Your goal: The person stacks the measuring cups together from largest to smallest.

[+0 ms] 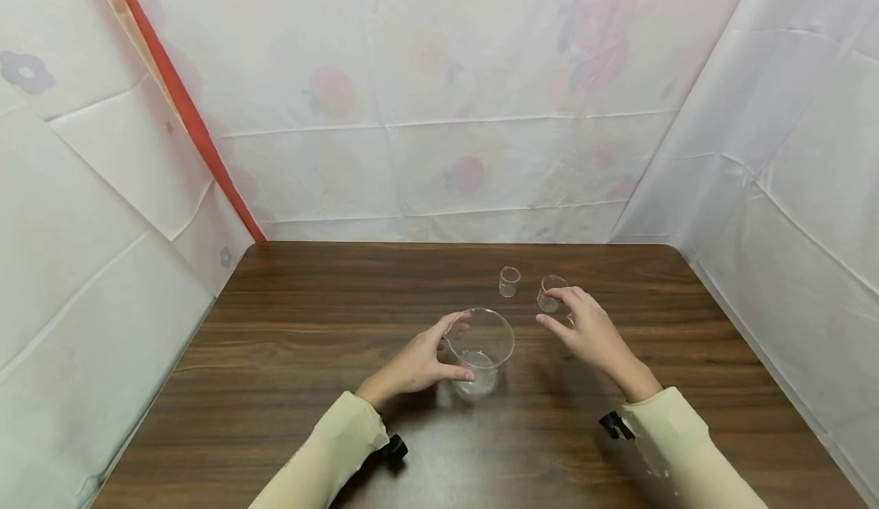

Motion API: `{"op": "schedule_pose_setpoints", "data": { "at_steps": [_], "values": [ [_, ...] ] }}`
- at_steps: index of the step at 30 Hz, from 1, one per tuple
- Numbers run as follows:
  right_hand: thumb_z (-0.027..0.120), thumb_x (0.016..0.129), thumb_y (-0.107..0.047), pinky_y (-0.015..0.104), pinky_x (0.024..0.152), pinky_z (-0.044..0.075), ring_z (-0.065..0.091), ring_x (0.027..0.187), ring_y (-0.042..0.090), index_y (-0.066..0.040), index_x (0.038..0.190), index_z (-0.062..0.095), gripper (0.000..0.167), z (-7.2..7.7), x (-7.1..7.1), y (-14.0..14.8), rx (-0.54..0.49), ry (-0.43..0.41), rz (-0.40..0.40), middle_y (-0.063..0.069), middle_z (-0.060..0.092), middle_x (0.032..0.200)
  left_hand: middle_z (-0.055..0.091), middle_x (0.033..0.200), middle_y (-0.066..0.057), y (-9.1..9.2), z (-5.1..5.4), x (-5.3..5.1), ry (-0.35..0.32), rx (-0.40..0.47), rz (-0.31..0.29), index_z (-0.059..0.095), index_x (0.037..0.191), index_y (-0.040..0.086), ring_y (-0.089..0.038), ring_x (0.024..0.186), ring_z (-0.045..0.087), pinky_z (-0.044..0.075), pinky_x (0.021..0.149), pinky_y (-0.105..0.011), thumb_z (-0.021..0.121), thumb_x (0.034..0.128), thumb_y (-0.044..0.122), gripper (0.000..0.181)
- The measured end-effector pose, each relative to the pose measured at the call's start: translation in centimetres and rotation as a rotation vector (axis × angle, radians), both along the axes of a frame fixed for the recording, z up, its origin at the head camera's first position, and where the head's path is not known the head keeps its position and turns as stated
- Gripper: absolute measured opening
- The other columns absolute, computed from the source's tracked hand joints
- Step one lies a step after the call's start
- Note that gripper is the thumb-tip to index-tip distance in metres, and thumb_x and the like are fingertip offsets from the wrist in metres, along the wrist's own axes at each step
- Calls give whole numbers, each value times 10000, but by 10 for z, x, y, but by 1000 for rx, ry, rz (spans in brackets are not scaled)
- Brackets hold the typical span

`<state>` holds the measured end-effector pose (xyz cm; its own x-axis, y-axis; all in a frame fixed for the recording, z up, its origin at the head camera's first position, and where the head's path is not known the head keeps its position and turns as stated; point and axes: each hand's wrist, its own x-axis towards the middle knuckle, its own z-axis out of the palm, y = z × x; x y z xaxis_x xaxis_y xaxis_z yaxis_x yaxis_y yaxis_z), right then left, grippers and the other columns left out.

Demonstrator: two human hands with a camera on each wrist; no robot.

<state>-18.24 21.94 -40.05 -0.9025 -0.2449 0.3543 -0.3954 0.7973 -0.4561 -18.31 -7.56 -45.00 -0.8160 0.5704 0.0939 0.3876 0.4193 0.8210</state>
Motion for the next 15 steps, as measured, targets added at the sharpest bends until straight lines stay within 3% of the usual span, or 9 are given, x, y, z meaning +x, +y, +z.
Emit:
{"op": "schedule_pose_setpoints", "data": {
  "at_steps": [7,15],
  "values": [
    [704,900,-275,513,867,493,602,961,314,-5,1266,588,468,4,1,9,46,-35,-43,178,612,1204,472,1479,-91,0,1,0,-11,-9,-3,313,1507,239,-215,1363,459,436,1064,-470,812,775,401,900],
    [716,889,-273,563,907,455,568,1059,402,6,1222,618,446,12,-3,17,118,-54,-78,215,622,1170,461,1490,-79,0,1,-1,-5,2,-1,332,1495,213,-208,1359,463,434,1062,-474,826,766,378,896]
  ]
}}
